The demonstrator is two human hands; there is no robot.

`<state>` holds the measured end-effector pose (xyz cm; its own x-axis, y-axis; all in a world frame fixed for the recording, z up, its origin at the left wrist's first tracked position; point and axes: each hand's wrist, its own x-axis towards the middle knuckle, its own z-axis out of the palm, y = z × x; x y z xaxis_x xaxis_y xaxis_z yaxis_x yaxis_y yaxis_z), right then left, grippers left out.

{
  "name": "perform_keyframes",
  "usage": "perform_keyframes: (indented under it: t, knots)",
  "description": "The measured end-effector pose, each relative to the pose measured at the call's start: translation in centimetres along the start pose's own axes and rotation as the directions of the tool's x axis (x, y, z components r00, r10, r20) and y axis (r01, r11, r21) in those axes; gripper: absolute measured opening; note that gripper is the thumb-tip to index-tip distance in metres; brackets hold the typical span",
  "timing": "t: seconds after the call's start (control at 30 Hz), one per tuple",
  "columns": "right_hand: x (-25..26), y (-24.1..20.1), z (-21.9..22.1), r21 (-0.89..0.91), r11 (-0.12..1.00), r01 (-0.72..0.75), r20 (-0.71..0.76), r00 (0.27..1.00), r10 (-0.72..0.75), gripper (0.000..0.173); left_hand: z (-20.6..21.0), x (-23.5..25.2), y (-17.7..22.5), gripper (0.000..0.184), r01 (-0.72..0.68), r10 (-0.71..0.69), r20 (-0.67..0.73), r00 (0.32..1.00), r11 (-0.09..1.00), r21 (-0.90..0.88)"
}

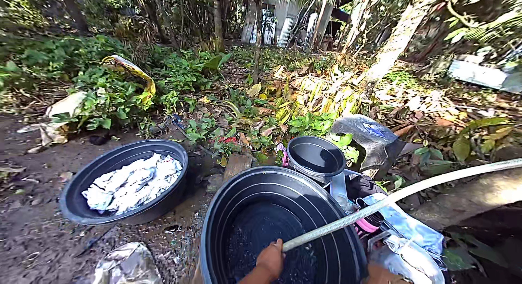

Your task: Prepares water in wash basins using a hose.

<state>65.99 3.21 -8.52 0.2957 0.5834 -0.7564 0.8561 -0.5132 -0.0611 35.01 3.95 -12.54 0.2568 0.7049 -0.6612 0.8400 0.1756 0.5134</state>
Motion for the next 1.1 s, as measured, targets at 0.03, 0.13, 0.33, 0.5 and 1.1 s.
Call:
perform_keyframes:
  t: [0.03,0.13,0.33,0.5,1.1]
  knots:
    - [-1.2,-1.0,-1.8,-0.278,0.957,0.078,-0.087,0.990,-0.107,0.060,0.0,-0.2,-0.1,0.046,-0.041,0.041,-0.005,0.999,0.999,0.001]
    - [-3.3,-2.6,-5.3,-0.680,0.649,0.340,-0.442,0.516,-0.733,0.035,0.9,-0.5,-0.4,0.043,-0.174,0.174,0.011,0.985,0.985,-0.012]
    - [-4.6,-7.8,-5.9,-0.742,0.470,0.478,0.101,0.773,-0.626,0.069,-1.5,-0.1,-2.3,0.041,-0.182,0.211,-0.118,0.970,0.959,0.215]
    - [-6.5,-12.4,-4.6,-0.678,0.507,0.532,0.115,0.758,-0.642,0.062,-6.8,0.1,-4.1,0.050,-0.005,0.064,-0.437,0.897,0.991,0.135]
    - [-11.1,-14.6,-9.4,-0.579,0.761,0.292,-0.286,0.802,-0.525,0.052,-13.8,13.1,-10.0,0.078,0.279,0.118,-0.729,0.674,0.874,0.399]
